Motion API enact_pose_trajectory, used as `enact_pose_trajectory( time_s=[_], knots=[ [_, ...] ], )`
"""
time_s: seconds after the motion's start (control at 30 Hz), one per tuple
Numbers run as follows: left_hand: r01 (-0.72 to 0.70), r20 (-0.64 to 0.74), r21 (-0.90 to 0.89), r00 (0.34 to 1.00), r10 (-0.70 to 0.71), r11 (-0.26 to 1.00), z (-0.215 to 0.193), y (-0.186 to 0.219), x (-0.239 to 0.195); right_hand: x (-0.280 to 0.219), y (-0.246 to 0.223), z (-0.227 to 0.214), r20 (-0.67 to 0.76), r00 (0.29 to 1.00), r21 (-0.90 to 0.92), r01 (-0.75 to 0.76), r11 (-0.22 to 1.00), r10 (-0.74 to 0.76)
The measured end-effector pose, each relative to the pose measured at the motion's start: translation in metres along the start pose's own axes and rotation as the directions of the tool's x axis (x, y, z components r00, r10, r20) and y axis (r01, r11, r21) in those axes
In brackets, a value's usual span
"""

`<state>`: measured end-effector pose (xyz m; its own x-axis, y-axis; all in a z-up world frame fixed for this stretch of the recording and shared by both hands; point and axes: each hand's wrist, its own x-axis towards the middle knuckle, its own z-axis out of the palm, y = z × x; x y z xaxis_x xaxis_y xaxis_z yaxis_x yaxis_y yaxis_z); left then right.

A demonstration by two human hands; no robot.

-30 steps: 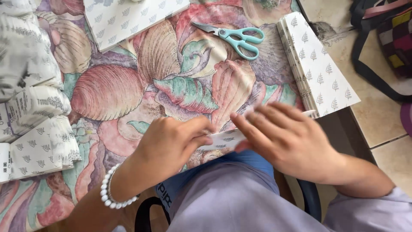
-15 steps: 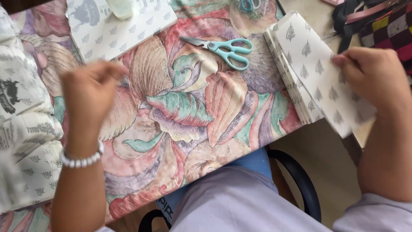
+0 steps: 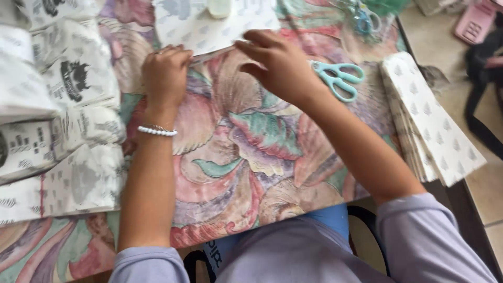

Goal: The person is folding printed paper sheets into triangular shapes and trimming them with scissors to prepare food wrappers.

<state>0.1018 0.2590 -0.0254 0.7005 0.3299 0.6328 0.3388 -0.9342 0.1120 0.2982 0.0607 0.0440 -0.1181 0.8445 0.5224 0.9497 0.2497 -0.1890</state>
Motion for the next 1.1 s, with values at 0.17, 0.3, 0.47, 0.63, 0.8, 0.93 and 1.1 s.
enact_pose_trajectory(
  time_s=[0.17, 0.3, 0.47, 0.63, 0.8, 0.93, 1.1],
  knots=[
    [0.108, -0.049, -0.043, 0.993, -0.11, 0.993, 0.004, -0.001, -0.005, 0.061, 0.034, 0.113, 0.082, 0.995, -0.039, 0.062, 0.997, -0.059],
    [0.301, -0.099, -0.213, 0.94, -0.327, 0.929, -0.006, 0.011, -0.011, 0.07, 0.041, 0.12, -0.003, 1.0, 0.107, 0.024, 0.994, -0.024],
    [0.326, -0.2, -0.121, 0.917, -0.345, 0.938, -0.014, 0.014, -0.002, 0.072, 0.049, 0.116, 0.048, 0.943, 0.355, -0.324, 0.877, 0.329],
    [0.219, 0.03, -0.011, 0.975, -0.218, 0.976, -0.011, 0.007, -0.006, 0.064, 0.05, 0.122, 0.002, 0.9, 0.489, -0.381, 0.784, 0.436],
    [0.079, 0.067, 0.166, 0.994, -0.091, 0.983, 0.0, 0.003, -0.004, 0.06, 0.041, 0.111, -0.024, 0.976, 0.34, -0.197, 0.92, 0.218],
    [0.174, 0.075, 0.089, 0.981, -0.181, 0.981, 0.005, 0.002, 0.002, 0.06, 0.038, 0.111, 0.051, 0.971, 0.281, -0.237, 0.93, 0.232],
    [0.223, -0.124, -0.081, 0.965, -0.232, 0.971, 0.018, -0.008, 0.0, 0.065, 0.027, 0.107, 0.029, 0.959, 0.483, -0.261, 0.836, 0.283]
  ],
)
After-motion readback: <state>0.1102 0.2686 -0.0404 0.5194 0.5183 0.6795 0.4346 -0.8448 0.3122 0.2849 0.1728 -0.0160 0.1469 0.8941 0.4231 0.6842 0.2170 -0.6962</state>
